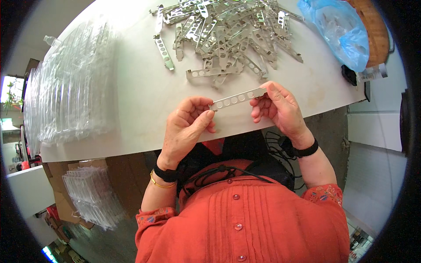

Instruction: Inspecting and packaging small metal electronic or computer hardware components into plastic bags and plastic trays.

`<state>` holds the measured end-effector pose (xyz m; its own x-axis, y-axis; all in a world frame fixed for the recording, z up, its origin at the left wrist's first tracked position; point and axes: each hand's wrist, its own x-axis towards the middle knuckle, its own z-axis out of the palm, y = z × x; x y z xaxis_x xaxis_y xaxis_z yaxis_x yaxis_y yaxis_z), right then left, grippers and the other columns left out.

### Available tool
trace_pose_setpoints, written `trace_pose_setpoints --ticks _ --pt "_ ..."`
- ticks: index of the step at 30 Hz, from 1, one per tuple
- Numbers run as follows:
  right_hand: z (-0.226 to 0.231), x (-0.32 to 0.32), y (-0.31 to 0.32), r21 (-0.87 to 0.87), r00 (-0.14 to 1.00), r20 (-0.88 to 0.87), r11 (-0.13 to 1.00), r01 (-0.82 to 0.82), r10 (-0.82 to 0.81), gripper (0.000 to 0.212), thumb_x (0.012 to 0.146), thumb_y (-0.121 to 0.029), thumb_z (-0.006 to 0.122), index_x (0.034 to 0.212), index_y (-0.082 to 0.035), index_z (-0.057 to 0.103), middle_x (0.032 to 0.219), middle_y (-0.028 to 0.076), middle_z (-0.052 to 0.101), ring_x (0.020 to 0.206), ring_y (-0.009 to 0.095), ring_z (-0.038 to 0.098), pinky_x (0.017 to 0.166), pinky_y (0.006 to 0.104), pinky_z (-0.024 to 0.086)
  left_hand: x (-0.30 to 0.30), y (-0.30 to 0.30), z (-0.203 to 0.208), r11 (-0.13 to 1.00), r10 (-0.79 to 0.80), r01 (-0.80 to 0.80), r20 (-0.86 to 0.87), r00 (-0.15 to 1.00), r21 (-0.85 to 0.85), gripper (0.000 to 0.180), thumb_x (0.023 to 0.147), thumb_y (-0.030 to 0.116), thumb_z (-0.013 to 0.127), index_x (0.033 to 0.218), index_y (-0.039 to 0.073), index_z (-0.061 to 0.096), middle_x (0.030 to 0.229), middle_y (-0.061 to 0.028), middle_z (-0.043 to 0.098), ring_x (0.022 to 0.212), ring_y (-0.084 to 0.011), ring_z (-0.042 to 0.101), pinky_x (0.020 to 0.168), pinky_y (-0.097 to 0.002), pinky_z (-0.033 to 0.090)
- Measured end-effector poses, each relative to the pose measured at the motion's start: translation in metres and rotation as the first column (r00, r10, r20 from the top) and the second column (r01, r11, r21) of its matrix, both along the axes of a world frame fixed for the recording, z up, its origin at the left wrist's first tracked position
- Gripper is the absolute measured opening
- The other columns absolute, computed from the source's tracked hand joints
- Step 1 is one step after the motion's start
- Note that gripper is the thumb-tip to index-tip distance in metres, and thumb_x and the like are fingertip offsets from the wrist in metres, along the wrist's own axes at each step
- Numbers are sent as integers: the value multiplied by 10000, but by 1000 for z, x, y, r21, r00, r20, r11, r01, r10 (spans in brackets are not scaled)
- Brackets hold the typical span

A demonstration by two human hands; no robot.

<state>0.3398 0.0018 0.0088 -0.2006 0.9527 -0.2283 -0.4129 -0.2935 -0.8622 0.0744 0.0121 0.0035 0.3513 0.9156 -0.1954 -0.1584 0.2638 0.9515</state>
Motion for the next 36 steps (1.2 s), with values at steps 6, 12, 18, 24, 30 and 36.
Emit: trace_pose_setpoints --ticks 6,12,18,24,30,36 --pt "0 0 0 1 1000 10 1000 3 -3 316 1080 -317 433 1091 -32 570 973 145 675 771 196 685 661 339 599 -1 0 -2 1000 -6 6 1 1000 19 252 979 75 632 1200 -34 577 991 -62 655 774 -116 645 705 -267 567" --pt "1 -1 1 10 999 51 1000 -12 11 274 1069 -305 477 1052 -47 571 939 108 670 766 165 680 657 315 593 -2 0 -2 1000 -18 18 -16 1000 23 261 979 80 635 1208 -30 573 989 -55 650 786 -111 642 710 -265 565" --pt "2 -4 1 11 995 99 1000 1 -2 247 1065 -288 493 1050 -57 578 931 88 667 749 144 679 648 294 590 -1 -1 -3 999 -5 4 9 1000 44 279 979 68 625 1232 -33 565 1040 -64 640 802 -105 638 713 -266 580" --pt "-2 -5 0 41 993 118 999 20 -24 207 1057 -232 513 1117 -47 586 923 86 667 736 143 685 630 297 600 1 0 -1 999 22 -22 21 1000 25 314 983 57 611 1274 -40 547 1032 -57 616 797 -103 634 710 -268 591" --pt "-4 -2 -1 88 995 103 996 -9 0 202 1048 -180 524 1182 -42 585 920 91 666 738 154 695 615 301 602 2 1 -4 999 19 -20 28 999 33 280 987 51 600 1256 -22 569 983 -59 627 742 -107 637 663 -264 583" --pt "-2 -3 -3 91 991 133 996 7 -19 204 1047 -179 529 1185 -40 587 948 93 672 796 170 706 686 314 608 5 0 0 1000 28 -28 50 998 -3 249 986 44 598 1232 3 588 932 -77 662 695 -110 647 627 -257 569"
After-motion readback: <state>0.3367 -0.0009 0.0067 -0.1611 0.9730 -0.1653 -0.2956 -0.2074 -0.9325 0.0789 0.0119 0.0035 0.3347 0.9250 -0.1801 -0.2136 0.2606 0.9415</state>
